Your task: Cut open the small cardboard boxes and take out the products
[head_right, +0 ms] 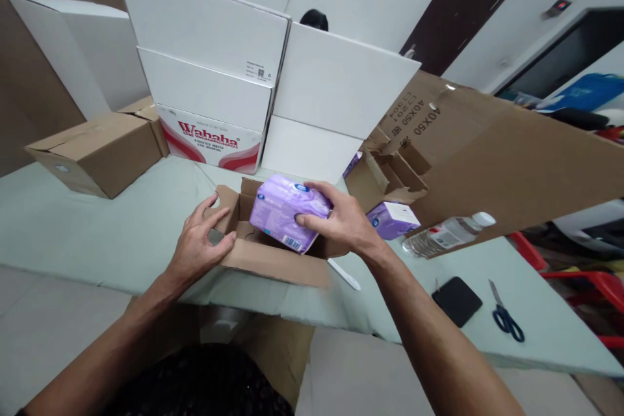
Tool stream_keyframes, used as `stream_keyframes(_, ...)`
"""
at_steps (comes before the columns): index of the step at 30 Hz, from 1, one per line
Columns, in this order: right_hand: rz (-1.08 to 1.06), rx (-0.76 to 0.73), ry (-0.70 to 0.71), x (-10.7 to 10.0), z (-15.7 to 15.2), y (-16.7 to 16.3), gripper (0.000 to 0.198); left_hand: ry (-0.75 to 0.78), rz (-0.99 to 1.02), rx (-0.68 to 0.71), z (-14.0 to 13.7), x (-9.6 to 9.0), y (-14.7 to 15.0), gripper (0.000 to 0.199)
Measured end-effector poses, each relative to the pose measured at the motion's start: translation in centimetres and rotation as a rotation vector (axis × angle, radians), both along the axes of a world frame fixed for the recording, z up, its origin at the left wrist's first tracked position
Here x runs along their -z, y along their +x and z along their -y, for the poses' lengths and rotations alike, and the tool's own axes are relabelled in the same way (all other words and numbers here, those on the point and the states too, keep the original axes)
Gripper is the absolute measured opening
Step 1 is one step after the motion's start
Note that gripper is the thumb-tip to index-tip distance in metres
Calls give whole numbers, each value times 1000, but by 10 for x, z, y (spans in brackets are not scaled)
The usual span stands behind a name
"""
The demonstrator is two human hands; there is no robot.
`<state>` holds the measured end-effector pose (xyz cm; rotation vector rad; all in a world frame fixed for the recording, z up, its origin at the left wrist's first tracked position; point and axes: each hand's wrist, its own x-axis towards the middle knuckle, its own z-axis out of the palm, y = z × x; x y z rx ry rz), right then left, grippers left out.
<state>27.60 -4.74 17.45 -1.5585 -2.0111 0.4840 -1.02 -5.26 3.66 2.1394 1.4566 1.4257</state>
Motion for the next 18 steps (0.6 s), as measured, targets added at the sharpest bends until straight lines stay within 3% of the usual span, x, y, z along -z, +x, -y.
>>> stream_keyframes(6,-727,127,-268,-4,13,-5,58,-11,97,1,8,-18,0,41)
stream_keyframes(12,-923,120,-454,-4,32,-17,65,113,281,-1,38,-53,-5,37)
stream_keyframes(16,-889,55,-423,-7,40,-22,69,-188,578,188,55,-65,-16,32)
stream_keyframes(18,-807,27,-328,-9,46,-25,69,-386,751,306,60,-70,-21,32)
